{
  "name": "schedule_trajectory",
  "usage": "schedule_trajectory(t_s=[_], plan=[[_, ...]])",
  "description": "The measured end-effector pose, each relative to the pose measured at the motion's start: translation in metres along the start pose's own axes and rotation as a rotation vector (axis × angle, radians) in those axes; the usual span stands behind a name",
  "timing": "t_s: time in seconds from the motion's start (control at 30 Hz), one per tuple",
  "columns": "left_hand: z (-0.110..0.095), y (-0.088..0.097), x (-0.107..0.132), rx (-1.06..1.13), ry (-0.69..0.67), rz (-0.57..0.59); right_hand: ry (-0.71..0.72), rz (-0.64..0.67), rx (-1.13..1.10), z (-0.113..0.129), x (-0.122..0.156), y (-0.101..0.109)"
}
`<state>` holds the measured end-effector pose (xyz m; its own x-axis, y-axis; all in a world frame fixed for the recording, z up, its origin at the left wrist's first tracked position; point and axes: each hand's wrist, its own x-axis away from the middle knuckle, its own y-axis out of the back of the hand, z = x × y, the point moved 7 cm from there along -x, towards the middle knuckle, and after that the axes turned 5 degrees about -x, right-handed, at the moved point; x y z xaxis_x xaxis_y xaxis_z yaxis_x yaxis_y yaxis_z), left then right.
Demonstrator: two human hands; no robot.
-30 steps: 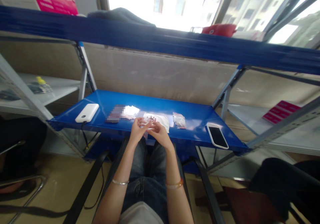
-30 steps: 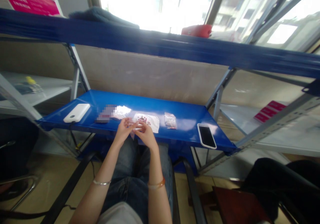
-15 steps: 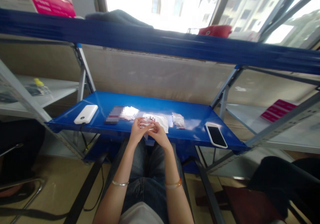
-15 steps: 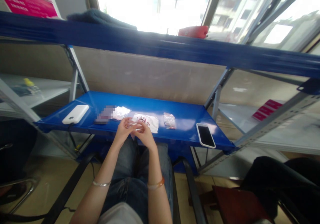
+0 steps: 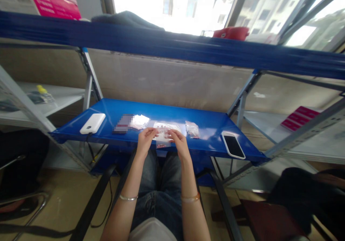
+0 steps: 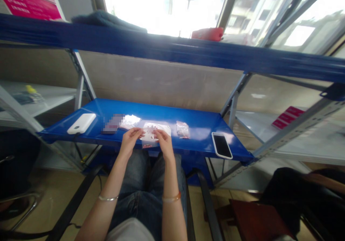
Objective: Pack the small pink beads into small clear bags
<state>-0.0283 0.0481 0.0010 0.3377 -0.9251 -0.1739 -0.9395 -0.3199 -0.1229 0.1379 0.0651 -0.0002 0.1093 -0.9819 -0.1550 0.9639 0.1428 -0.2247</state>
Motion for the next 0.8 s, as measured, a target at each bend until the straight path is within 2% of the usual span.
schedule_trajectory(t_s=[0.23,0.4,0.8], plan=[[-0.008,-0.003,0.003,-0.052,-0.011,0.024,0.104,-0.092,0.077,0.009,0.0,0.009],[-0.008,-0.004,0.004,-0.065,-0.016,0.044,0.098,-0.06,0.046,0.012,0.002,0.008],[-0.01,-0.009,0.006,-0.104,-0.023,0.093,0.123,-0.118,0.1,0.011,0.0,0.014]])
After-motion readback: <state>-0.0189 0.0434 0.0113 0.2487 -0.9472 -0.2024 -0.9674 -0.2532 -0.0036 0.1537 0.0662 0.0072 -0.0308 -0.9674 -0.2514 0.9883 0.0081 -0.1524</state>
